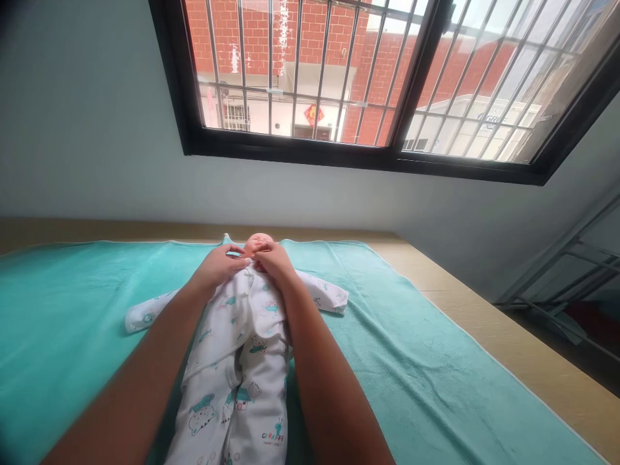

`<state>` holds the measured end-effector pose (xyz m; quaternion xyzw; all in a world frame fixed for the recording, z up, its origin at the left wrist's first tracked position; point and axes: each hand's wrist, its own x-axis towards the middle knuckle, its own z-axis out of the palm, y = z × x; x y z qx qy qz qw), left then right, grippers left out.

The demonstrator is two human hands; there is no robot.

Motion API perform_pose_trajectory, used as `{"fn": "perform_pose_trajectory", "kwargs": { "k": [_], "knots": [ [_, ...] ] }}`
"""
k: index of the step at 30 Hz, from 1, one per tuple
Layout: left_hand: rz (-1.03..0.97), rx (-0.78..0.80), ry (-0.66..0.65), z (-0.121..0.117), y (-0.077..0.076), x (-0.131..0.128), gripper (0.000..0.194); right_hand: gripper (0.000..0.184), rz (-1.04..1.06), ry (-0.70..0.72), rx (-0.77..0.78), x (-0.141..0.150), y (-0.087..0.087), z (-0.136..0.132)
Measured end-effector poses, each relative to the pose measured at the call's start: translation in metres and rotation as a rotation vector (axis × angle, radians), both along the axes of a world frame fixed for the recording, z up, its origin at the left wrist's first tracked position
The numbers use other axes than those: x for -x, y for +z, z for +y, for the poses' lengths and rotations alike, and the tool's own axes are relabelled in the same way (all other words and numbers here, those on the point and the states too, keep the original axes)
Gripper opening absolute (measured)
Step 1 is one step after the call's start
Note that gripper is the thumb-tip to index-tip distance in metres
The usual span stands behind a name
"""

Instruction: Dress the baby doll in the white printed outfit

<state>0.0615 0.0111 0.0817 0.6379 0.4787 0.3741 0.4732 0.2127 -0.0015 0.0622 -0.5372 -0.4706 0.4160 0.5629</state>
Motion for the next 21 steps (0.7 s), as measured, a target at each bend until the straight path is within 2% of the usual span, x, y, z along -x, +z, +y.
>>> {"fn": "perform_pose_trajectory", "kwargs": {
  "k": [5, 11, 21],
  "knots": [
    [-0.056, 0.064, 0.066, -0.005, 0.005, -0.006, 0.037, 0.014, 0.029, 0.006, -0.009, -0.001, -0.001, 0.001],
    [-0.170, 0.071, 0.129, -0.004, -0.001, -0.012, 0.037, 0.016, 0.071, 0.015, 0.011, -0.001, 0.000, -0.001],
    [-0.262, -0.028, 0.073, 0.000, -0.008, -0.013, 0.034, 0.020, -0.008, 0.055, 0.001, -0.004, 0.001, -0.002]
  ]
}}
